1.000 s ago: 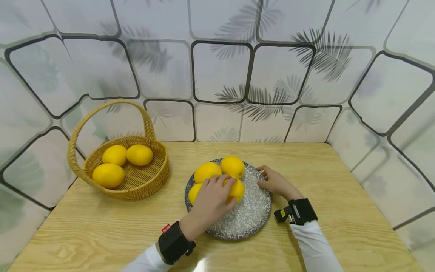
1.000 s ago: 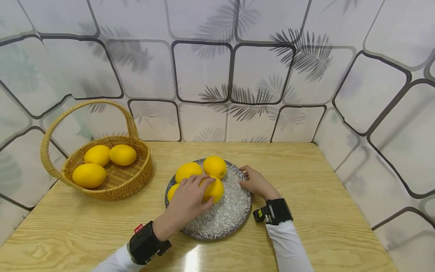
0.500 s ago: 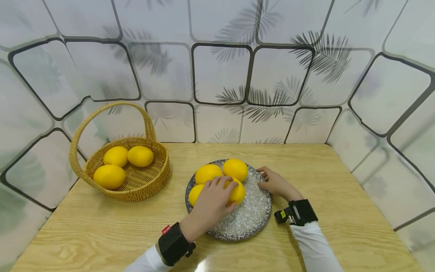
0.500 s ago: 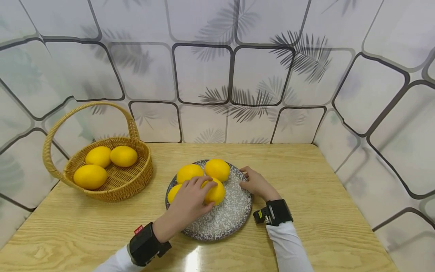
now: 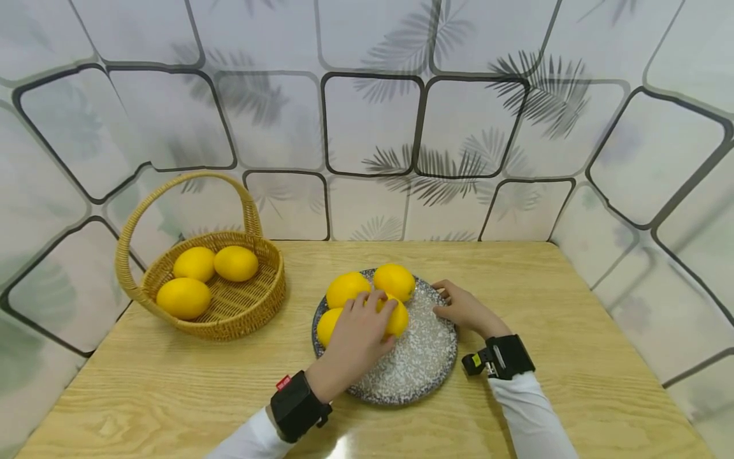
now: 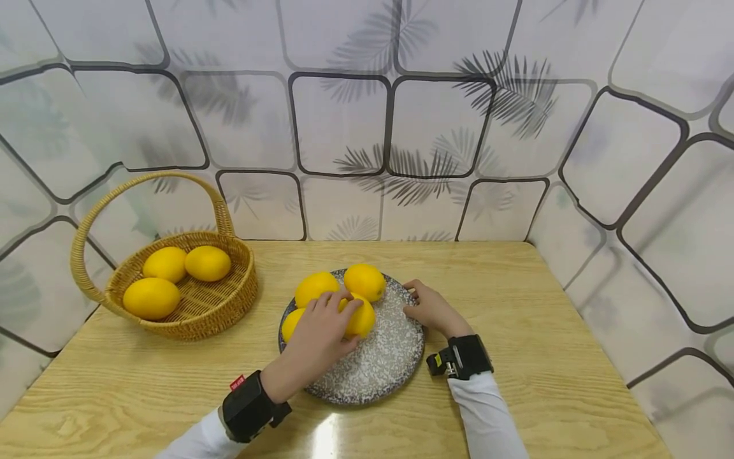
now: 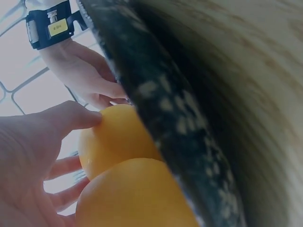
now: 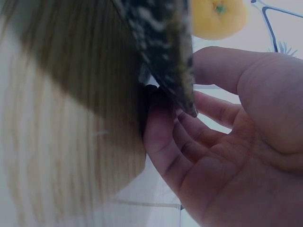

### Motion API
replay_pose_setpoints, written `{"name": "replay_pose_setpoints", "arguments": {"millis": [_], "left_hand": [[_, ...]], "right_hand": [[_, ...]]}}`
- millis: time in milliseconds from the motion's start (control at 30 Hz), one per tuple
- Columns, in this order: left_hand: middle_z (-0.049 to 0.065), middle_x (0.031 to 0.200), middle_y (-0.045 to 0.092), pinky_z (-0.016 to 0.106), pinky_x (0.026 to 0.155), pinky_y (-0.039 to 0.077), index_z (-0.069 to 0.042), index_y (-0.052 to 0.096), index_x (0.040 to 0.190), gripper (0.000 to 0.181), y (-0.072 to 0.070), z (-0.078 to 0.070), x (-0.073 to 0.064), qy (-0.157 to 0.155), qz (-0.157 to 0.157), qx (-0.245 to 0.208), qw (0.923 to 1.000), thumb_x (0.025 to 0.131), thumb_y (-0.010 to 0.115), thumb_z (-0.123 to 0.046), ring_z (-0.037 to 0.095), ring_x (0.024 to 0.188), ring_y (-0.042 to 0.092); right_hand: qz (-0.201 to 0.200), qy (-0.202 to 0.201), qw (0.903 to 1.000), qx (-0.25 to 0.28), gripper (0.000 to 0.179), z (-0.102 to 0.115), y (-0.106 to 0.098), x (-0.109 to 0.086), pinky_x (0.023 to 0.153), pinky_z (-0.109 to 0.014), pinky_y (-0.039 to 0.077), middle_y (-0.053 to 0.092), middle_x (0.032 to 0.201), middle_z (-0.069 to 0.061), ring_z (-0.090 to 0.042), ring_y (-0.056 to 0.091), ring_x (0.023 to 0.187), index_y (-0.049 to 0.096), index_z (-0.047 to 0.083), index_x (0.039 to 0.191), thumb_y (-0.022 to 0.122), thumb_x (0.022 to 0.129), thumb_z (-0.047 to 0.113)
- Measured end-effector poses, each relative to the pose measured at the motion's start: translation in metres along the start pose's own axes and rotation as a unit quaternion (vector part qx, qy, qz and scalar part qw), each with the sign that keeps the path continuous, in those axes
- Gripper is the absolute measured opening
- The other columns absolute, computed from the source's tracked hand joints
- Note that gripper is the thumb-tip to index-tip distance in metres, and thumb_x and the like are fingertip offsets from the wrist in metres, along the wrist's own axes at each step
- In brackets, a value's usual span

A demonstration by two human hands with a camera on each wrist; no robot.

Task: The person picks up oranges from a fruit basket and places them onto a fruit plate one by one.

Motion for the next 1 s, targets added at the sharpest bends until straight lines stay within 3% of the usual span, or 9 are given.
{"name": "replay_pose_setpoints", "arguments": {"millis": [1000], "left_hand": [[0.009, 0.121, 0.064, 0.041, 0.09, 0.052, -0.015, 0.059, 0.122, 0.046, -0.0101, 0.0015, -0.0101, 0.03, -0.016, 0.014, 0.9993, 0.085, 0.066, -0.041, 0.026, 0.111, 0.056]], "right_hand": [[0.002, 0.004, 1.0, -0.002, 0.056, 0.0005, 0.0004, 0.0014, 0.094, -0.057, 0.049, 0.049, 0.134, -0.034, -0.042, 0.051, 0.116, 0.038, 0.001, 0.144, 0.057, 0.093, 0.014]]}}
Point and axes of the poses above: each hand's wrist, its own x-axis towards the middle knuckle, its own y-axis out of the palm, z = x × y, the point moved 4 cm from there along x, towards the middle knuckle
